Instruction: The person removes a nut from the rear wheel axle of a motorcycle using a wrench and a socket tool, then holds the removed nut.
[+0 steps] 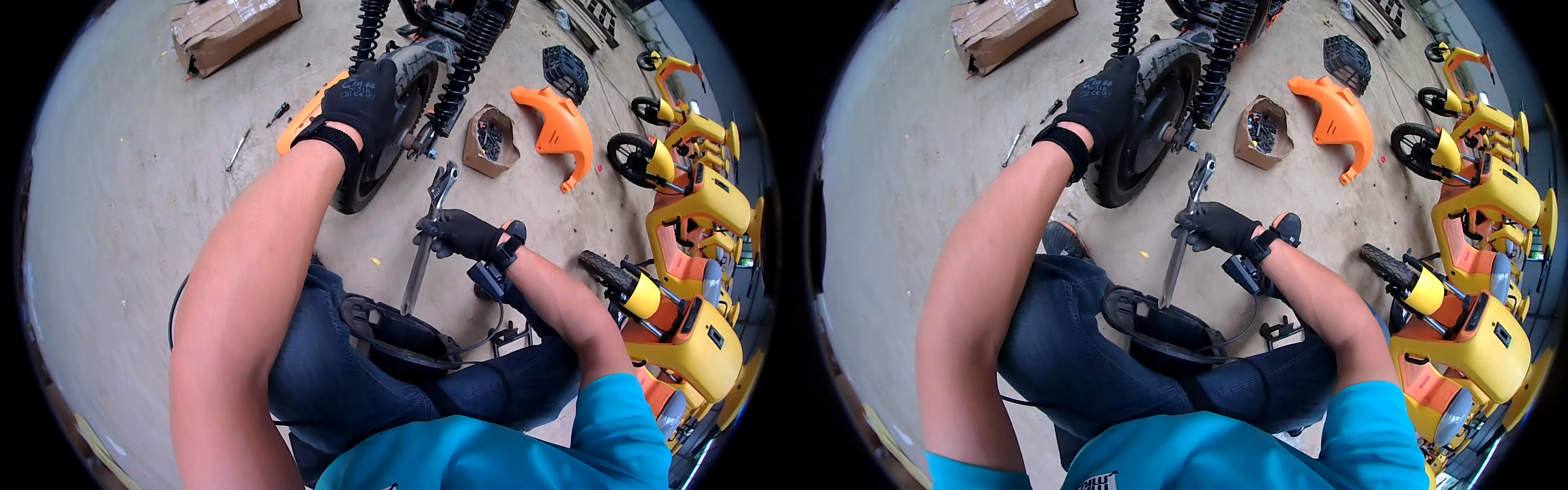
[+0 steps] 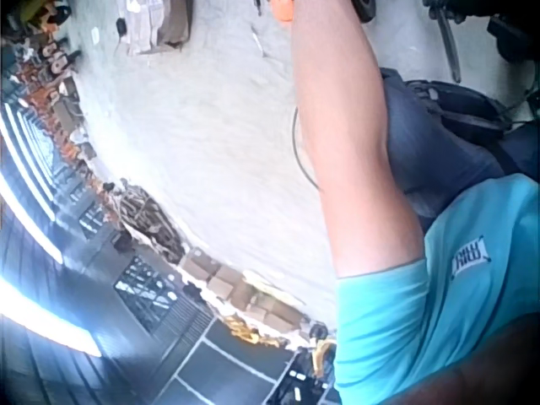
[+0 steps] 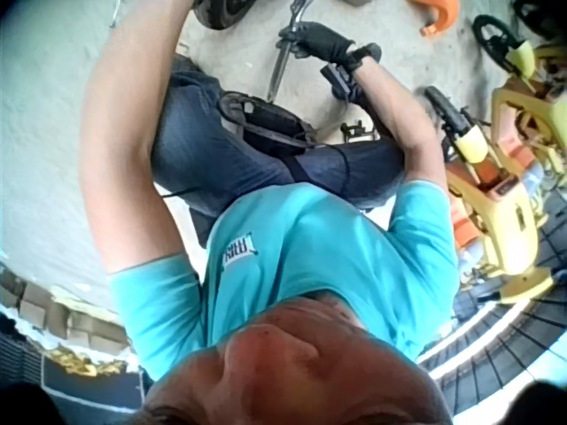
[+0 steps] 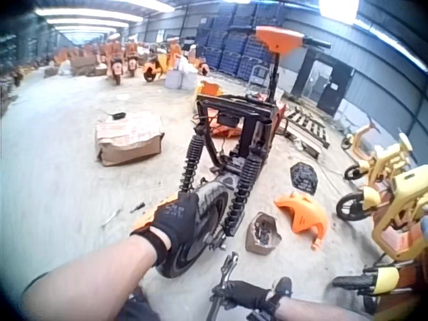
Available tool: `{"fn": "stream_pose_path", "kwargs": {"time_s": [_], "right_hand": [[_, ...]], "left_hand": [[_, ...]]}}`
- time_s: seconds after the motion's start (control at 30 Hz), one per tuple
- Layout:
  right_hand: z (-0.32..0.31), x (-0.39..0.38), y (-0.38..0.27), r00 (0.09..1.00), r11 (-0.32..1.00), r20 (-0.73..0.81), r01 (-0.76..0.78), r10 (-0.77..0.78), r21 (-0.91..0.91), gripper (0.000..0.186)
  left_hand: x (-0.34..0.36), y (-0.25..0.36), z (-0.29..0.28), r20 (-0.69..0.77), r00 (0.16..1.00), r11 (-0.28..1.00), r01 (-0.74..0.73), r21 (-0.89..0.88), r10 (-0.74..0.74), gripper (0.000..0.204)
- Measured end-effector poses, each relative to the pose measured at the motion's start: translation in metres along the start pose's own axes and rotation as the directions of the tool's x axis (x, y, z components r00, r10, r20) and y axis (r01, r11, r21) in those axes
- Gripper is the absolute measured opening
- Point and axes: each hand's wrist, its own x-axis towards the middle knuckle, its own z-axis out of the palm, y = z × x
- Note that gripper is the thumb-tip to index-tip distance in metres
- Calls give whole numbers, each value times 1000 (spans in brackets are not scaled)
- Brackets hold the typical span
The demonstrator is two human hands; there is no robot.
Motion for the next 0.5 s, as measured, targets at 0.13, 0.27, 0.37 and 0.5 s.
{"fn": "stream_pose_path", "kwargs": {"time_s": [0.13, 0.27, 0.37, 0.5], "right_hand": [[-6, -32, -32, 993, 994, 53, 106, -106, -6, 38], [-2, -42, -58, 982, 980, -55, 184, -180, 78, 43], [-13, -49, -62, 987, 966, -70, 155, -144, 207, 41], [-17, -42, -68, 983, 971, -90, 171, -158, 168, 41]], "left_hand": [[2, -4, 7, -40, 999, 1000, -24, -9, 23, 41], [-2, -6, 0, -43, 999, 1000, 0, 12, 0, 42], [2, -2, 5, -29, 999, 1000, -24, 0, 24, 42], [-1, -4, 1, -55, 998, 1000, -20, 6, 20, 43]]}}
